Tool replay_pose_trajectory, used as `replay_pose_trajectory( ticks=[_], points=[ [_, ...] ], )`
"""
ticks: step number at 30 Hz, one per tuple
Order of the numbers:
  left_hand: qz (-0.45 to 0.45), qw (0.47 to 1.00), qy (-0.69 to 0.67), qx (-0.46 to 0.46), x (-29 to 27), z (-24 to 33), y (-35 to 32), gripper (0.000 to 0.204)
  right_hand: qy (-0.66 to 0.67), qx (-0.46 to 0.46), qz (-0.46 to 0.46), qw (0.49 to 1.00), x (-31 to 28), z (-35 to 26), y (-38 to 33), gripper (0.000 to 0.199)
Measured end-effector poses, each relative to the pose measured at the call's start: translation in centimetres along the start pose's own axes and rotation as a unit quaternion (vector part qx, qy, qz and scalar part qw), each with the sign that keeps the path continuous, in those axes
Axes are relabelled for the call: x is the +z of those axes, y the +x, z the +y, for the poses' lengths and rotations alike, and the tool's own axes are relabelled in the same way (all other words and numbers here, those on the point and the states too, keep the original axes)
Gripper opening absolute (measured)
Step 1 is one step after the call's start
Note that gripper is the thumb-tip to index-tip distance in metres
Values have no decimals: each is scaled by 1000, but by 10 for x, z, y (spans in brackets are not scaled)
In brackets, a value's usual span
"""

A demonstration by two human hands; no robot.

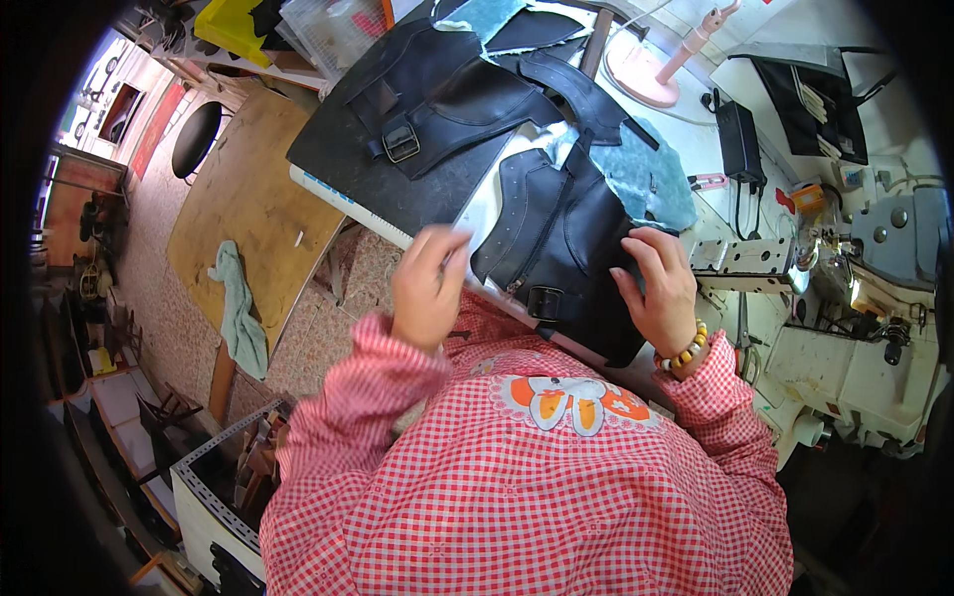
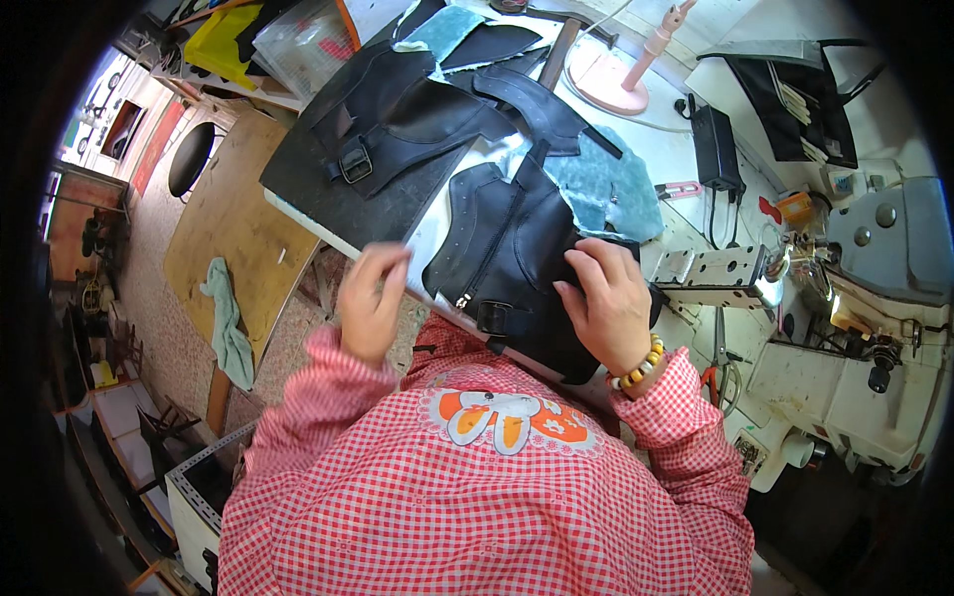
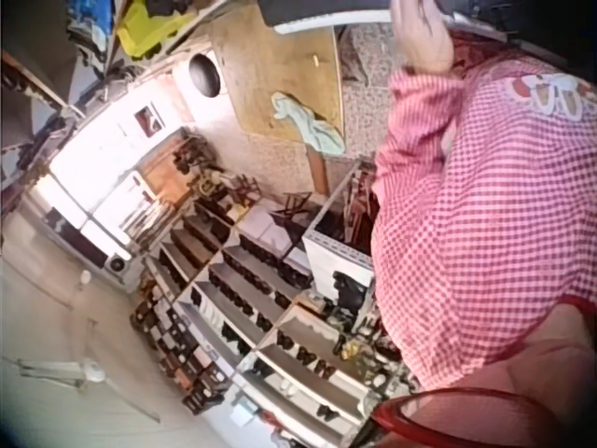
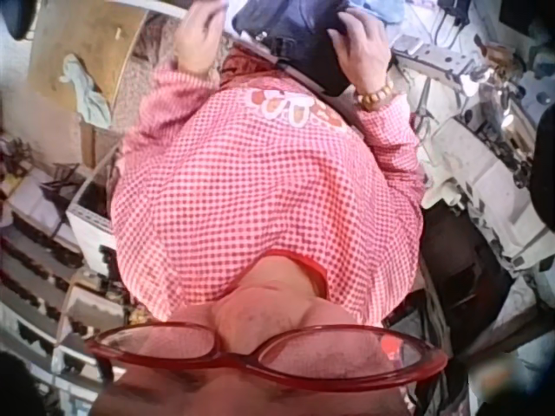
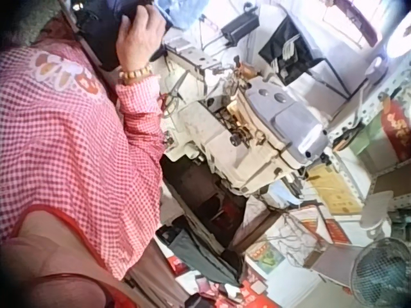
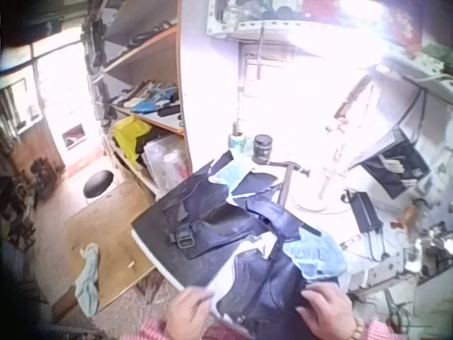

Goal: The person aligns and fastens a zipper onto a black leather bag using pins, then trims excess material with scissors. They retrieve a plastic bag of paper templates from a shelf and compare a template to the bag. The person works at a bench with a sewing machine nearby.

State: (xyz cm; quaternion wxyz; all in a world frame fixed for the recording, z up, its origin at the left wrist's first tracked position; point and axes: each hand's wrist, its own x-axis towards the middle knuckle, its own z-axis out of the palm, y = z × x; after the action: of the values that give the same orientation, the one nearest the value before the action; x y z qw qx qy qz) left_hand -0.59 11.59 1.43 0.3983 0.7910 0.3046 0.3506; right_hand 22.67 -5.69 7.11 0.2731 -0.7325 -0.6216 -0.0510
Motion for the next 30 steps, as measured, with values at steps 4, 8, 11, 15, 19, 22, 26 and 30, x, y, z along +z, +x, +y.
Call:
replay_pose_trajectory(
  ticks=[4, 8, 11, 15, 19, 22, 26, 30],
  points=[
    [-50, 907, -241, -343, 11, 1, -72, 17, -63, 2, -8, 998, 2, 11, -10, 50],
    [-79, 831, -398, -381, 23, 3, -78, 26, -21, 22, 3, 1000, 14, 20, -4, 56],
    [-89, 773, -448, -441, 29, 11, -66, 29, -9, 26, -7, 1000, 19, 28, 7, 48],
    [-82, 712, -515, -469, 32, 20, -58, 25, 123, 71, 19, 990, 17, 32, 17, 28],
    [-134, 684, -556, -452, 34, 20, -43, 21, 97, 23, 68, 993, 5, 19, 15, 24],
    [-135, 700, -485, -506, 38, 18, -19, 30, 37, -15, 151, 988, -12, 20, 7, 26],
    [-178, 748, -425, -478, 40, 19, 6, 31, 9, 64, 124, 990, -45, 28, -62, 34],
    [-196, 792, -382, -433, 34, 21, 24, 30, -118, 263, 120, 950, -79, 62, -160, 38]
  ],
)
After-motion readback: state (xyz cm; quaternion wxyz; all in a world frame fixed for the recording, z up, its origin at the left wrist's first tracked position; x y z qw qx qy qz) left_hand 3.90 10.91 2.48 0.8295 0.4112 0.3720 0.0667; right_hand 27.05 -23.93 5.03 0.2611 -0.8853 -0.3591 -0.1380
